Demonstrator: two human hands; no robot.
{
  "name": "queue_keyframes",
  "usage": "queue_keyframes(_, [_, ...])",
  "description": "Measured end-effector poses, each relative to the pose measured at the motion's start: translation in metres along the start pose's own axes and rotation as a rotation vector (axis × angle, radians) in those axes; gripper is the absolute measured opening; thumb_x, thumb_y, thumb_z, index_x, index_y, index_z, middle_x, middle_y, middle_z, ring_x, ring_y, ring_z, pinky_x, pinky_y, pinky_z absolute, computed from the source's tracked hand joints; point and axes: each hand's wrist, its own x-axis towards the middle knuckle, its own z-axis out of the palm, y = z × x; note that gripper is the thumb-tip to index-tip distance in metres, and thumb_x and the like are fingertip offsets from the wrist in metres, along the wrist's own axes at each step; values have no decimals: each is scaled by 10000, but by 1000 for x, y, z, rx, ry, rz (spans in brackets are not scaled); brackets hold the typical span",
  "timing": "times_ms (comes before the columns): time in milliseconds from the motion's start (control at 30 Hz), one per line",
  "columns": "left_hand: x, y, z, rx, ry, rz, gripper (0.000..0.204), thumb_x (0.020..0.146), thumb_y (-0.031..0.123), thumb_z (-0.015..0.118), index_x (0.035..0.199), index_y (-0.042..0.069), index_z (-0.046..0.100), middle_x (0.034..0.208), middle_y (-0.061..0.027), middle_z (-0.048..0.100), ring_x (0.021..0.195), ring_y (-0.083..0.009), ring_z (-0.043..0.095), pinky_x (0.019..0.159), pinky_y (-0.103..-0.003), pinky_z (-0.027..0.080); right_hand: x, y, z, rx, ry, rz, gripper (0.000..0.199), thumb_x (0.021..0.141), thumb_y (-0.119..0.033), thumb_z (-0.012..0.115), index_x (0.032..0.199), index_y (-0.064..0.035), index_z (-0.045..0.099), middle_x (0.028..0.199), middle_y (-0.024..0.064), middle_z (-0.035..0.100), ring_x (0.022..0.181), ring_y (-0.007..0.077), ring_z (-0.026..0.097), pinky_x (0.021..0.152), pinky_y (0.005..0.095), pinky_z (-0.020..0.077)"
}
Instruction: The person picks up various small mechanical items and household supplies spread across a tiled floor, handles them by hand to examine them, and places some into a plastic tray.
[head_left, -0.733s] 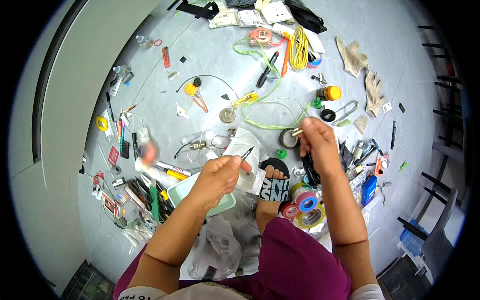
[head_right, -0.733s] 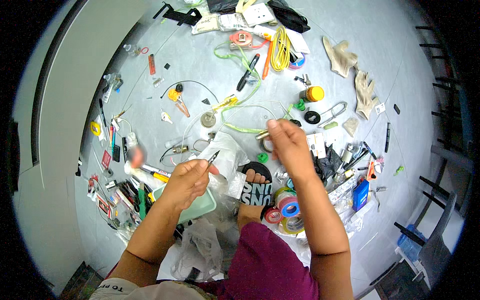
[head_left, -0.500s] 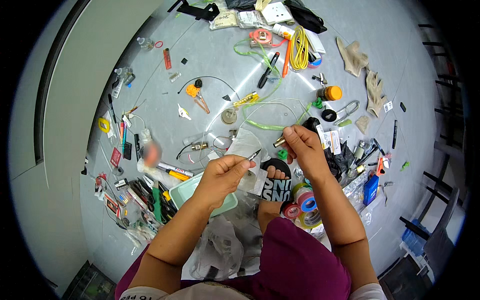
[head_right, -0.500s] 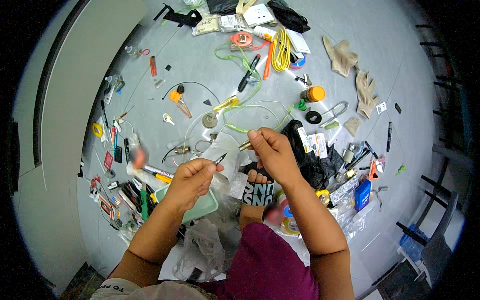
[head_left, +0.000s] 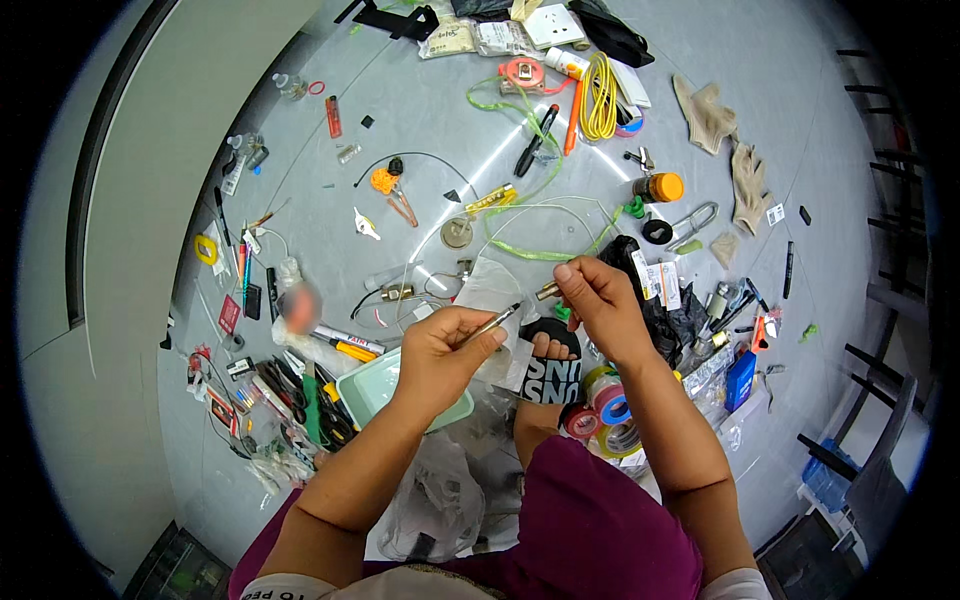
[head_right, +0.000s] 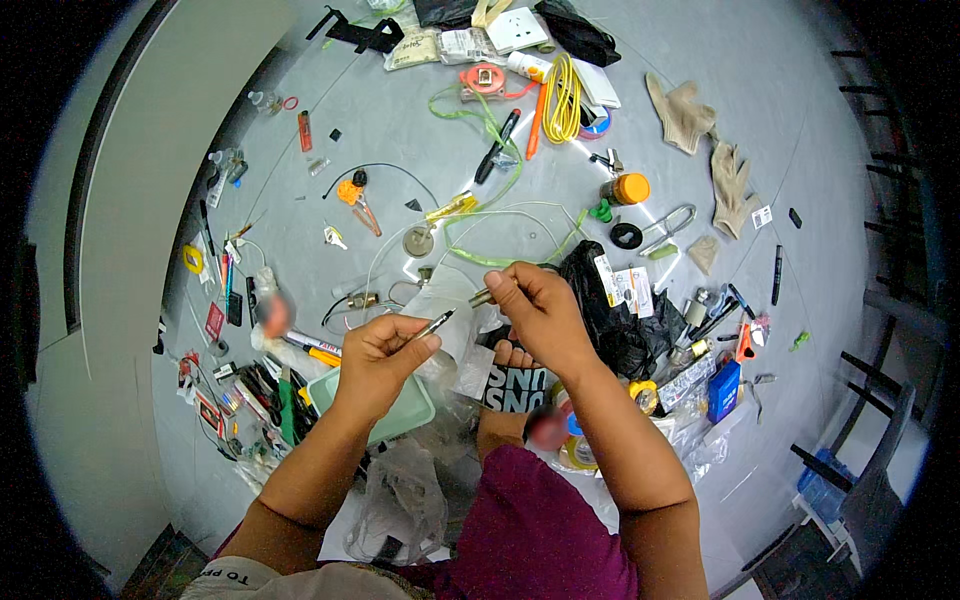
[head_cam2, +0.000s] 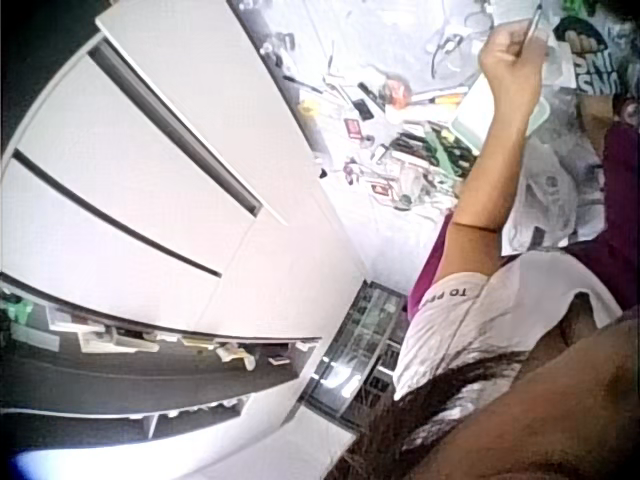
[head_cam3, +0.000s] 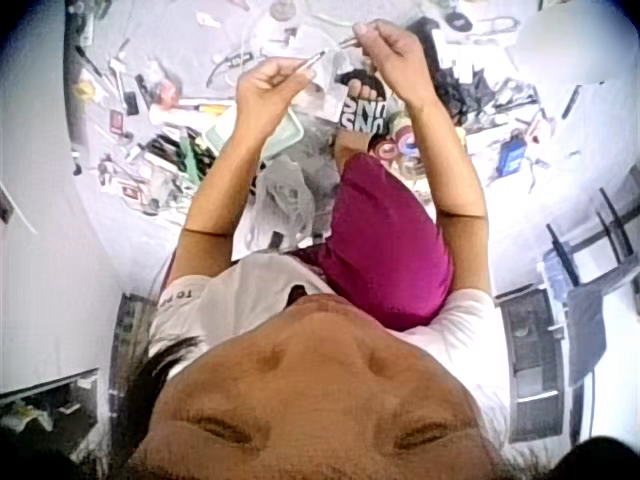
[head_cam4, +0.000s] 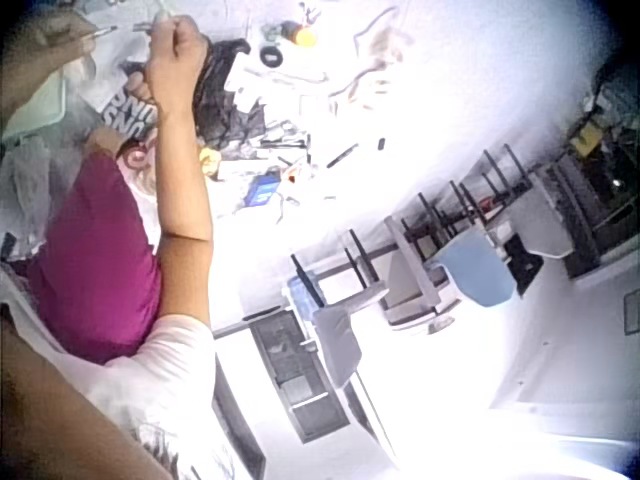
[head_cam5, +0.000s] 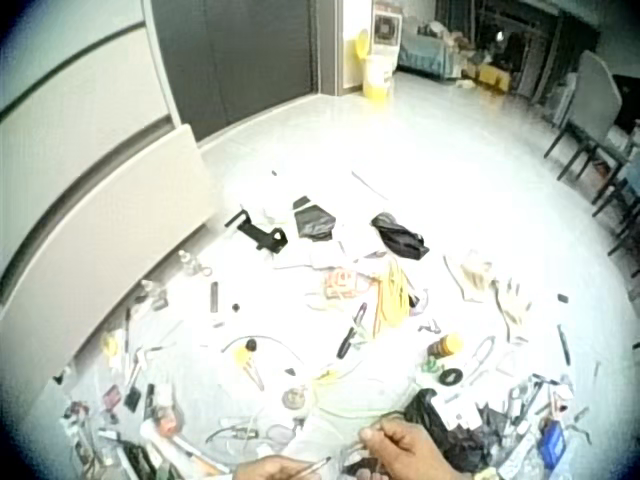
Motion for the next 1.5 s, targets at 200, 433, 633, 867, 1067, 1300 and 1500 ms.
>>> queue_keyframes(200, [0,-3,0,-2,3,-24,187,802,-11,660,980,-35,609,926,-101,665,823,-104,618,717,-227,498,2,5,0,-36,2,-30,332,908,-294,562,724,-18,564,595,-11,472,563,67,420,517,235,358])
queue_keyframes(433, [0,-1,3,34,49,-49,174,809,42,675,956,-45,643,834,-72,667,727,-70,588,645,-206,482,3,4,4,6,60,84,431,895,-378,559,683,-4,582,588,-4,499,542,64,420,487,236,341])
queue_keyframes(633, [-1,-1,4,41,55,-24,180,801,35,681,957,-45,642,827,-73,667,719,-70,592,635,-204,482,5,11,3,5,40,43,431,895,-382,561,677,-10,567,579,-19,483,507,54,400,459,226,322])
queue_keyframes(867, [-3,1,7,73,73,-30,159,787,-21,674,943,-37,643,857,-70,662,741,-79,596,640,-200,473,2,13,5,47,17,59,391,911,-346,554,687,-26,529,487,-41,394,372,44,348,335,226,276])
queue_keyframes(1067, [-1,3,8,104,56,-77,190,775,21,696,951,-34,647,867,-89,670,755,-86,609,660,-217,495,1,11,6,-41,-55,27,386,909,-355,553,700,-31,533,529,-37,423,408,47,402,370,217,336])
queue_keyframes(1300, [-1,4,10,91,10,-65,201,778,-13,663,976,-41,636,893,-97,667,778,-95,612,688,-225,496,-3,0,8,52,-191,115,356,904,-354,564,731,-44,541,559,-42,452,444,45,462,414,203,382])
queue_keyframes(1500, [-1,2,6,-25,-43,-93,183,809,-54,567,990,-56,590,884,-79,643,770,-84,588,686,-224,475,-4,1,4,89,-251,150,304,900,-315,582,792,-31,562,571,-33,485,460,45,491,425,200,391])
